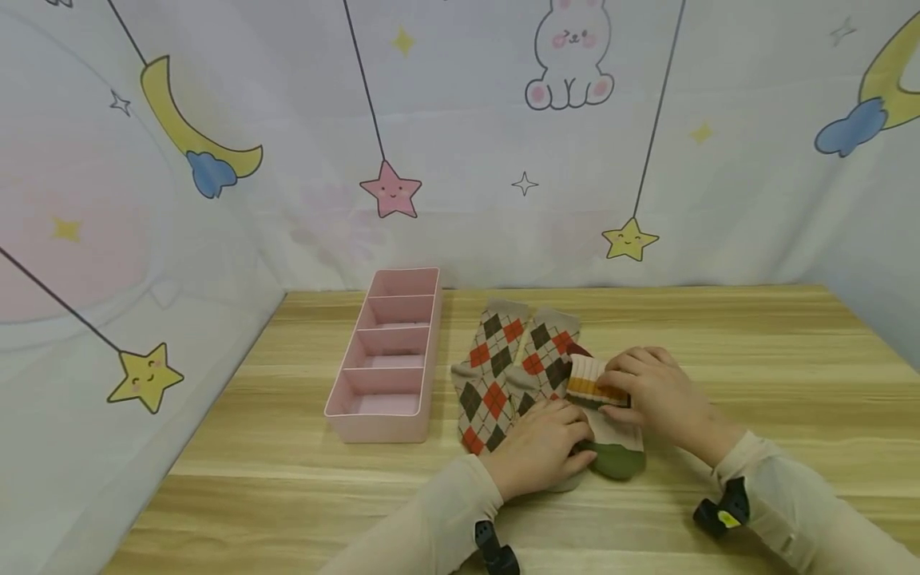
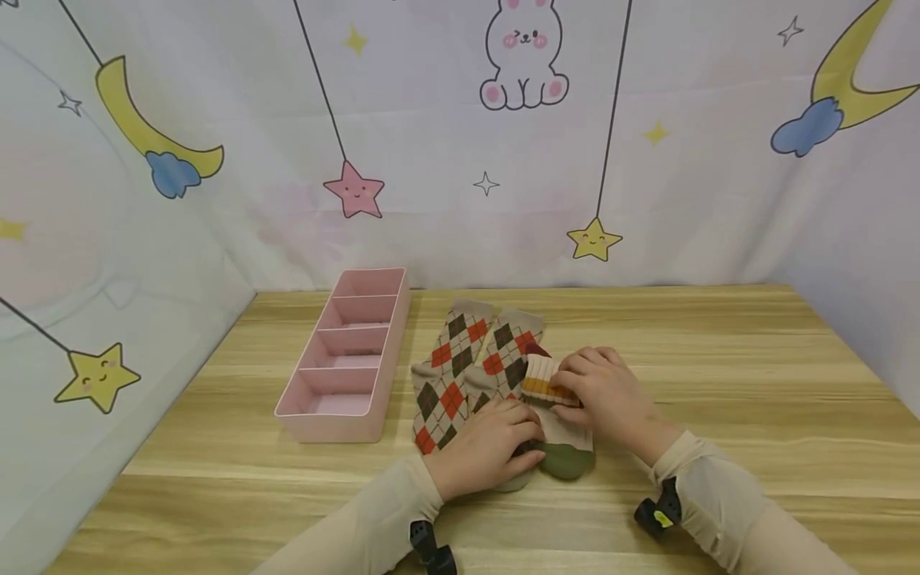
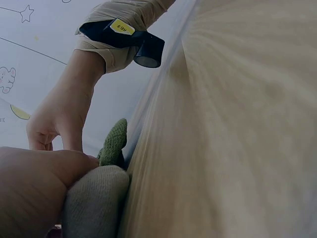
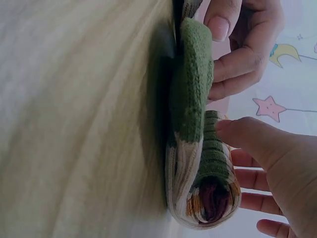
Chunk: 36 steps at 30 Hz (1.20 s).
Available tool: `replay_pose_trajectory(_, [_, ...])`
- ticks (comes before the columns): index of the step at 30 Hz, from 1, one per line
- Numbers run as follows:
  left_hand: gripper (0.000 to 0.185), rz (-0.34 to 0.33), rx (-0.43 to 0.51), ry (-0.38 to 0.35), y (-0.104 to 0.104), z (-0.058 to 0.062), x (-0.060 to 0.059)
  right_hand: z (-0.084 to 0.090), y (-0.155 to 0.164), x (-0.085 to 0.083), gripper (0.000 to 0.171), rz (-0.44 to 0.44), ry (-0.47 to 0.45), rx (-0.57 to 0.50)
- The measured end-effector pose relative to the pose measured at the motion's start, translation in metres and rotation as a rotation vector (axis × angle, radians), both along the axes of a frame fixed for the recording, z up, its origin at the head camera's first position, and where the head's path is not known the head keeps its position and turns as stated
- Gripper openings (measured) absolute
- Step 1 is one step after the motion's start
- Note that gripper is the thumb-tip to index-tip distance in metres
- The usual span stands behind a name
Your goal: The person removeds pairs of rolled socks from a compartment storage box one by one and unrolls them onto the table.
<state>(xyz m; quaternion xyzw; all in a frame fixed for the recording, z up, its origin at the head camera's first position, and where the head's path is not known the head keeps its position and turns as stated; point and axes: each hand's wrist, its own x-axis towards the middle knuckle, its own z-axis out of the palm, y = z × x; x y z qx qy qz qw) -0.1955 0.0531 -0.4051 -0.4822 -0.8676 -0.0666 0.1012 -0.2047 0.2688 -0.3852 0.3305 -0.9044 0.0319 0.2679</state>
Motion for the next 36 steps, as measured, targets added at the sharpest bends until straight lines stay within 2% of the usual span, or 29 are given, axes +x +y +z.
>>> replay_pose_trajectory(4, [0.023,0.002,-0.009,-0.007,0.000,0.000,0.000,0.000,-0.002,0.003,0.040,-0.056,-0.019,0.082])
replay_pose_trajectory(10, [0.024,0.009,-0.019,-0.016,-0.001,0.000,0.001,-0.002,-0.005,0.002,0.042,-0.103,0.018,0.151])
replay_pose_trajectory(20, [0.022,-0.018,-0.007,0.001,-0.001,0.000,-0.001,0.002,-0.003,-0.008,0.033,-0.138,0.033,0.019])
replay_pose_trajectory(31, [0.022,-0.025,0.007,0.016,-0.001,-0.001,-0.001,0.010,0.000,-0.014,0.029,-0.225,-0.082,-0.041])
replay_pose_trajectory(36, [0.022,-0.025,0.011,0.018,-0.001,-0.002,-0.001,0.012,0.001,-0.017,0.028,-0.242,-0.091,-0.044])
